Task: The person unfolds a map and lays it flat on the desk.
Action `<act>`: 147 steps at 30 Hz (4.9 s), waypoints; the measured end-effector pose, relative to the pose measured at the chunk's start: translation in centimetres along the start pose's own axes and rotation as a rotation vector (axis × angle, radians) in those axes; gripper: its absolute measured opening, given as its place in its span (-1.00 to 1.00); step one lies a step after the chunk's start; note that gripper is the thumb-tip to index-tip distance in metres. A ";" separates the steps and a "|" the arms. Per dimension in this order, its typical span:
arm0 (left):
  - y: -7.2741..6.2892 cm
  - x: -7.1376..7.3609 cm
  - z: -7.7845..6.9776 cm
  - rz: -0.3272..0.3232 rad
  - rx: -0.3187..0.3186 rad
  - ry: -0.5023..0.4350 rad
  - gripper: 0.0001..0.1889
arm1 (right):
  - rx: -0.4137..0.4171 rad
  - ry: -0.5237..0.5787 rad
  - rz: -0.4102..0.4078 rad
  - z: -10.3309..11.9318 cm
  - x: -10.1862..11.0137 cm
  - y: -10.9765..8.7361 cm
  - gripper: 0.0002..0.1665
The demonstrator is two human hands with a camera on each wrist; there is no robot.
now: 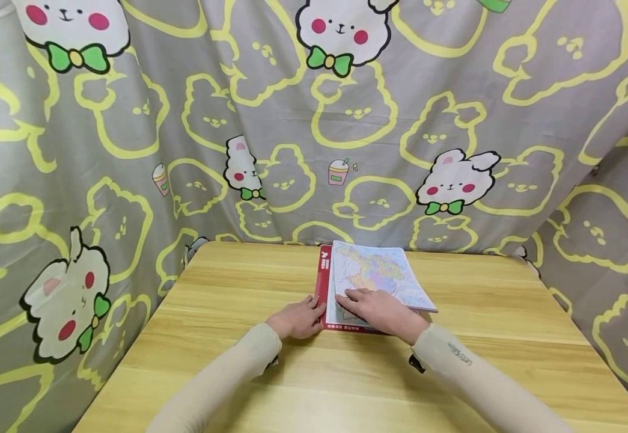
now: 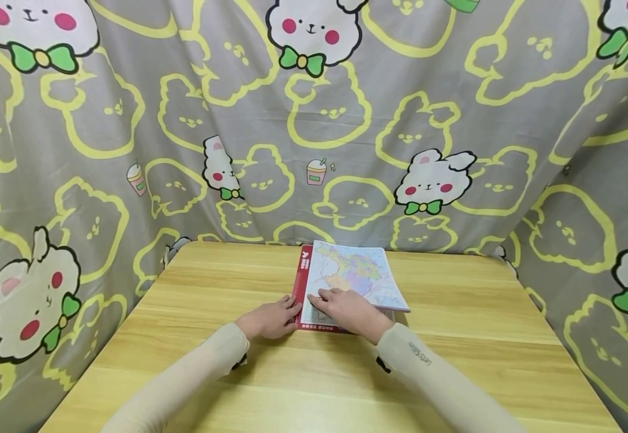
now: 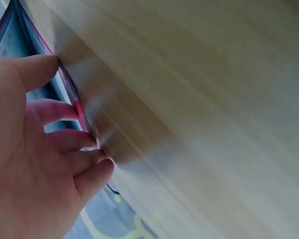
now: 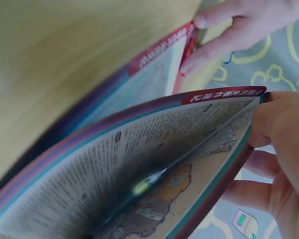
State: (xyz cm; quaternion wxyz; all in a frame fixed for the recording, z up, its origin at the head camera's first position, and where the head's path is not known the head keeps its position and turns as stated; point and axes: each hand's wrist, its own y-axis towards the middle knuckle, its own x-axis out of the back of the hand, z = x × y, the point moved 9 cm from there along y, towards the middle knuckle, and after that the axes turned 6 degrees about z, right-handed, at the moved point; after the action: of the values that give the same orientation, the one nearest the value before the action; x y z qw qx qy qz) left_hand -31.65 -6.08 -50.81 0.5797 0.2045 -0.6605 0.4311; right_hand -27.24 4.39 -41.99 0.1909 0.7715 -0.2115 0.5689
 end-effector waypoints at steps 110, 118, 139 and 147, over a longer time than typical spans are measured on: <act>-8.4 -3.7 11.5 -0.048 0.266 -0.318 -0.19 | -0.107 -0.061 -0.344 -6.9 7.5 -14.8 -0.26; -8.7 -3.9 12.4 -0.034 0.277 -0.357 -0.17 | -0.155 -0.051 -0.270 -7.3 6.2 -15.3 -0.22; -8.7 -4.0 13.5 -0.019 0.278 -0.381 -0.18 | -0.154 -0.032 -0.285 -7.0 3.0 -17.3 -0.28; -8.7 -3.7 14.0 -0.014 0.275 -0.408 -0.18 | -0.153 0.001 -0.267 -7.0 1.5 -17.7 -0.36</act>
State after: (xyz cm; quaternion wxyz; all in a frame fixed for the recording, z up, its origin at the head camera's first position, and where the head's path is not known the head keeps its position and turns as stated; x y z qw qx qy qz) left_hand -32.26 -22.99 -50.81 0.4041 0.3690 -0.6975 0.4627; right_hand -22.78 22.81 -39.61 0.3229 0.7758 -0.1496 0.5210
